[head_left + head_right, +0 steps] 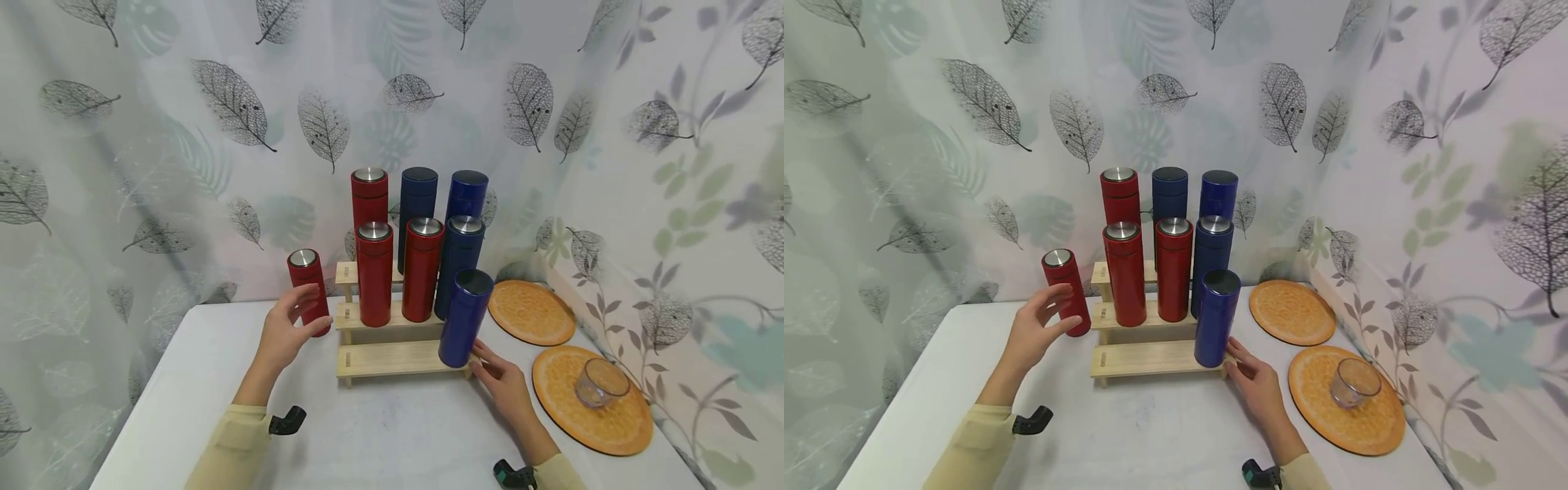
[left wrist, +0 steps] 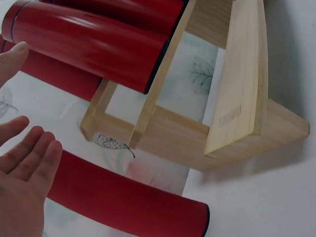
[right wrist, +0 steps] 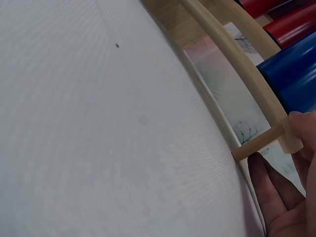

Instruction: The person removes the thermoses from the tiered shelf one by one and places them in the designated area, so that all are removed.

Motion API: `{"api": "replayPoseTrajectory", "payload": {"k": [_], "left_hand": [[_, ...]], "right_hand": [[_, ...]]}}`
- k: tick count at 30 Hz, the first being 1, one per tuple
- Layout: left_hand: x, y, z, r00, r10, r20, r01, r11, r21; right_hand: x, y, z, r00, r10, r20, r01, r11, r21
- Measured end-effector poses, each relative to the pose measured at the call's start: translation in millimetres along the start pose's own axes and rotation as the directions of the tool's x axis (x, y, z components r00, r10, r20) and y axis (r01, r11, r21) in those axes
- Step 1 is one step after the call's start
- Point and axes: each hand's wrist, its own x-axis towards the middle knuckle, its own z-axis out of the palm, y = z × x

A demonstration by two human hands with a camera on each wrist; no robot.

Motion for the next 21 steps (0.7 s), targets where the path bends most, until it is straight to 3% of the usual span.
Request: {"api": "replayPoseTrajectory", "payload": {"k": [13,21], "left_hand": [[14.9,8.5,26.0,0.994,0.101,0.051,-0.100,0.995,-0.019],[24.9,14.8,36.9,0.991,0.111,0.069,-0.104,0.991,-0.088]], "right_hand": [[-0.5,-0.5,-2.7,0.999,-0.032,-0.008,0.032,0.999,0.005],[-2.3,-0.9,0.7,0.998,-0.061,-0.004,0.061,0.998,0.006]]}}
